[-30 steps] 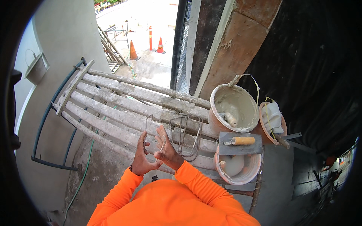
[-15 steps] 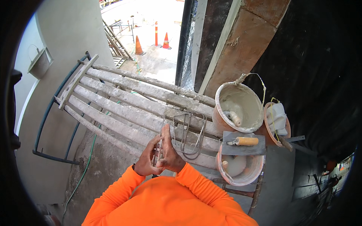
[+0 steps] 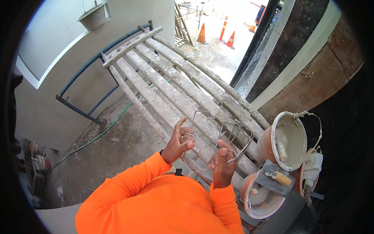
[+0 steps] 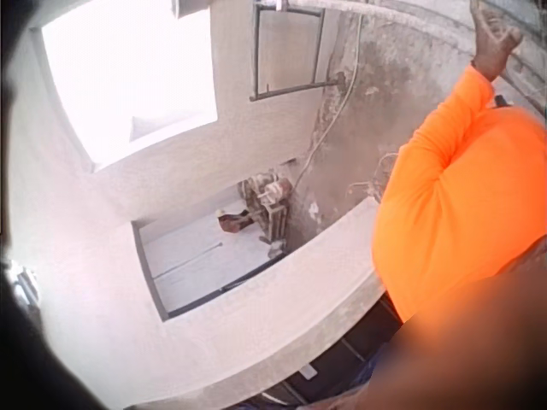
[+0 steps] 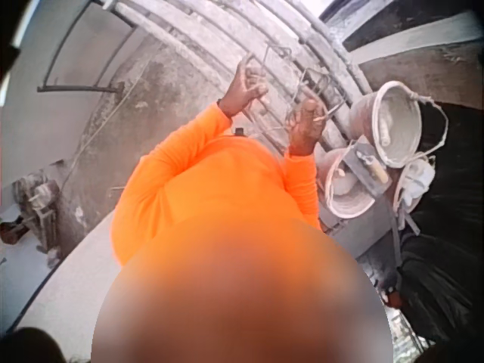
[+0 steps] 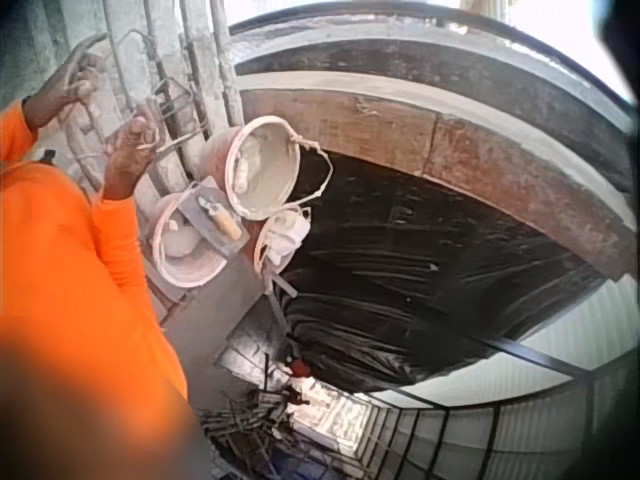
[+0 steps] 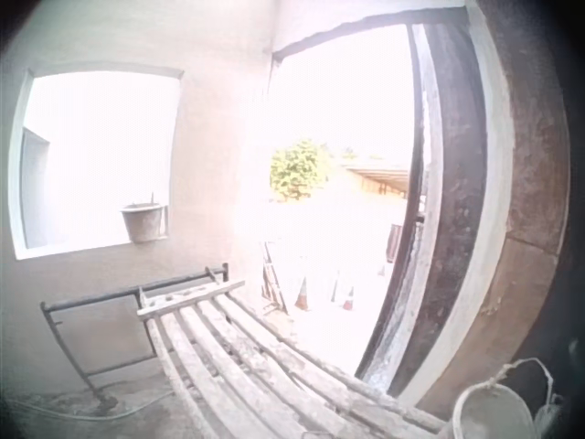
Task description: The person walks through a construction area, climbs a scaffold, and uses a trowel to scoop plaster from a bucket and apply it to a wall. The person repeatedly scoops and smooths the plaster on the wall surface.
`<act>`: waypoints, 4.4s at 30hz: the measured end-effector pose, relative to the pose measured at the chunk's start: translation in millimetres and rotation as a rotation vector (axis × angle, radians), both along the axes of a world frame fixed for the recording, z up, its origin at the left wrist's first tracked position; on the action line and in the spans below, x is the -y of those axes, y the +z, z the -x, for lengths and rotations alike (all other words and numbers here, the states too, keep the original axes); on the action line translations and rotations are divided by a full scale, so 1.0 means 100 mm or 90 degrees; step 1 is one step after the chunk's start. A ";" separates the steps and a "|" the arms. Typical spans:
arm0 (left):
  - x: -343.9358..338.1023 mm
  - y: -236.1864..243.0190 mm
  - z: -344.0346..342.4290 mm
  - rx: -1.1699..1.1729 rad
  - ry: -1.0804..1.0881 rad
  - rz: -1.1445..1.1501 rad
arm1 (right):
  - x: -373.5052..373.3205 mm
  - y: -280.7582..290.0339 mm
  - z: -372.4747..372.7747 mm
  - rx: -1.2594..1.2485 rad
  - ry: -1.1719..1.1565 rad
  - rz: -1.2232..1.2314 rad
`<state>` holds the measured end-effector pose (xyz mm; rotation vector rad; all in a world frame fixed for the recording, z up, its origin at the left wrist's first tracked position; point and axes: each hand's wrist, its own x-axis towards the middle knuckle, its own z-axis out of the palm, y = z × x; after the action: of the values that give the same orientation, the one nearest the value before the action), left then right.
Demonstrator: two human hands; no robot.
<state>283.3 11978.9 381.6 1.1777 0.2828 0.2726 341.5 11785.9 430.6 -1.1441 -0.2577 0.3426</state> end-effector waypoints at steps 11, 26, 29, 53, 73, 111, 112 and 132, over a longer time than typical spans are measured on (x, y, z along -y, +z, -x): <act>-0.50 0.42 0.00 0.018 0.025 0.041 | 0.07 0.12 0.06 0.154 0.033 -0.073; -0.18 0.86 0.10 0.095 0.049 -0.293 | -0.17 0.47 -0.09 0.292 0.109 0.275; -0.14 0.89 0.06 0.130 0.046 -0.383 | -0.24 0.46 -0.06 0.290 0.127 0.261; 0.07 0.00 -0.85 -0.140 -0.133 0.182 | 0.78 -0.59 0.17 -0.072 0.001 0.385; 1.23 -0.83 -0.51 0.170 -0.345 -1.034 | 1.00 -1.18 -0.37 0.084 -0.157 0.730; -3.44 0.57 -0.92 -0.076 0.300 -0.968 | 0.55 -1.25 -0.22 0.210 -0.238 0.804; -3.75 0.49 -0.91 -0.040 0.296 -1.005 | 0.49 -1.26 -0.19 0.199 -0.259 0.816; -5.94 -0.99 -0.64 -0.321 0.066 -1.329 | -0.01 -1.31 0.17 0.240 -0.491 0.999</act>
<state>347.0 12573.1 282.5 3.3250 0.4931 0.3207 324.3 11787.4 299.7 -2.7240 0.2265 -0.5089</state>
